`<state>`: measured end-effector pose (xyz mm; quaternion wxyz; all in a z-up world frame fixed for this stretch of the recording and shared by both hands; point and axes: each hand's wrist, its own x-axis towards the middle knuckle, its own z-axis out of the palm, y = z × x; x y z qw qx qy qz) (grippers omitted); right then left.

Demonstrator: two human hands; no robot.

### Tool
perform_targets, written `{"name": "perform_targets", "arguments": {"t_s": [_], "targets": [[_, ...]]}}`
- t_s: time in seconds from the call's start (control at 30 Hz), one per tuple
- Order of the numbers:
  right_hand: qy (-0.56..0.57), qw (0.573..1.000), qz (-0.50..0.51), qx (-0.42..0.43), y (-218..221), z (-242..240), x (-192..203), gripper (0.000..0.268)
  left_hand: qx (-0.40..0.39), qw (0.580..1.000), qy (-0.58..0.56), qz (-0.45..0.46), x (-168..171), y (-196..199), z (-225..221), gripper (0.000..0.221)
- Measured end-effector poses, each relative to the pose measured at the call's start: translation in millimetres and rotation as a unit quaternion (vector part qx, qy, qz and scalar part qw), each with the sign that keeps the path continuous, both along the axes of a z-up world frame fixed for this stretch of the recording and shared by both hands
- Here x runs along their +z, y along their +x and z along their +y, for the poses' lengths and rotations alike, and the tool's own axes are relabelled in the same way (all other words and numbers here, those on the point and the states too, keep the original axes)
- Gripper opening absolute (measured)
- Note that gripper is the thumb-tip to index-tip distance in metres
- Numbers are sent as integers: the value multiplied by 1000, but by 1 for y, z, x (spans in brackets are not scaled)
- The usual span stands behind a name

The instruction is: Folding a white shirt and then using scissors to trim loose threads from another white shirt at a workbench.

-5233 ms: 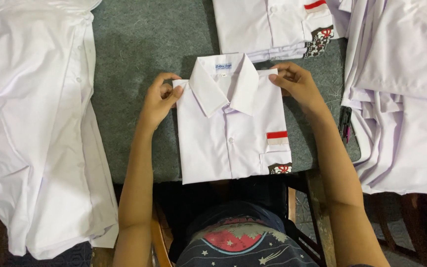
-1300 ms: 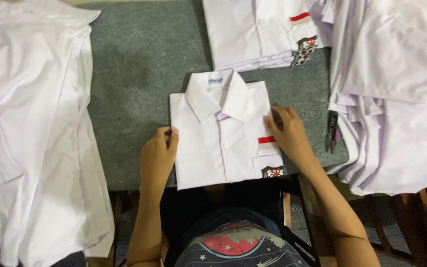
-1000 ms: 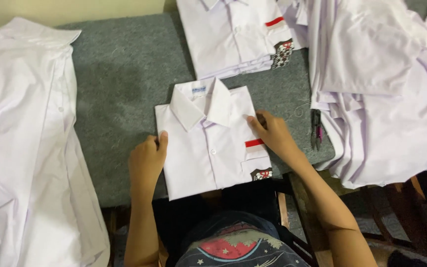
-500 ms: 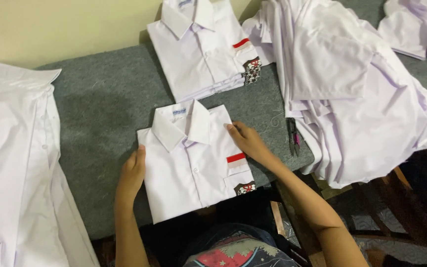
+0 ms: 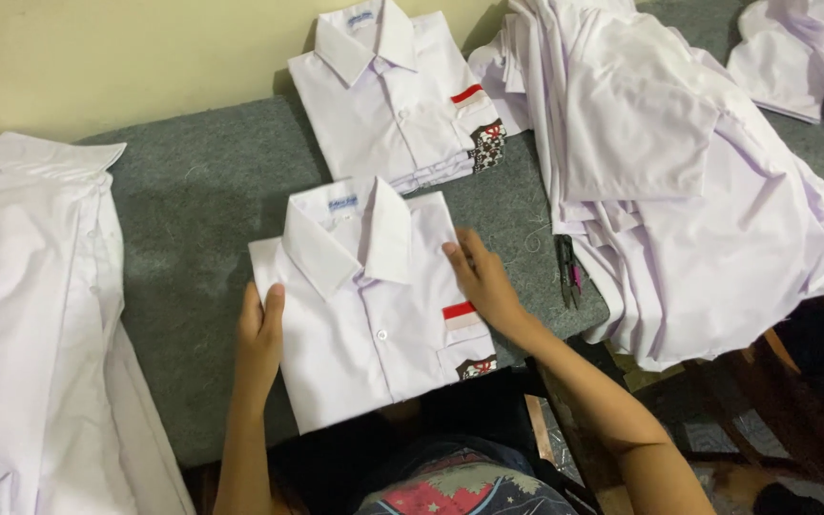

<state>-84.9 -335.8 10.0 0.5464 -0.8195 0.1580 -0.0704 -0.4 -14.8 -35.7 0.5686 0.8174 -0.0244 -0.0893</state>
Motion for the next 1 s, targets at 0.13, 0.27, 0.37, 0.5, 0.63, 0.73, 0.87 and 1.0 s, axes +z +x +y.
{"name": "perform_targets", "arguments": {"t_s": [0.13, 0.27, 0.37, 0.5, 0.63, 0.73, 0.87, 1.0], "targets": [[-17, 999, -43, 14, 23, -17, 9, 38, -33, 997, -24, -68, 7, 28, -13, 45], [-67, 995, -71, -11, 49, -33, 53, 38, -69, 992, -47, -92, 66, 50, -50, 52], [-117, 988, -101, -15, 90, -62, 68, 40, -83, 988, -65, -116, 68, 100, -81, 63], [-207, 963, -168, 27, 177, -127, 67, 32, -76, 984, -108, -116, 90, 158, -127, 44], [-228, 951, -209, 13, 258, -175, 47, 30, -48, 984, -124, -115, 76, 225, -165, 39], [-231, 956, -180, -20, 302, -199, 28, 31, -9, 983, -117, -141, 50, 272, -182, 36], [-242, 959, -148, -19, 324, -208, 16, 28, 5, 986, -98, -134, 41, 289, -190, 38], [-229, 965, -123, -18, 331, -209, 9, 32, -4, 988, -98, -120, 18, 302, -195, 34]]}}
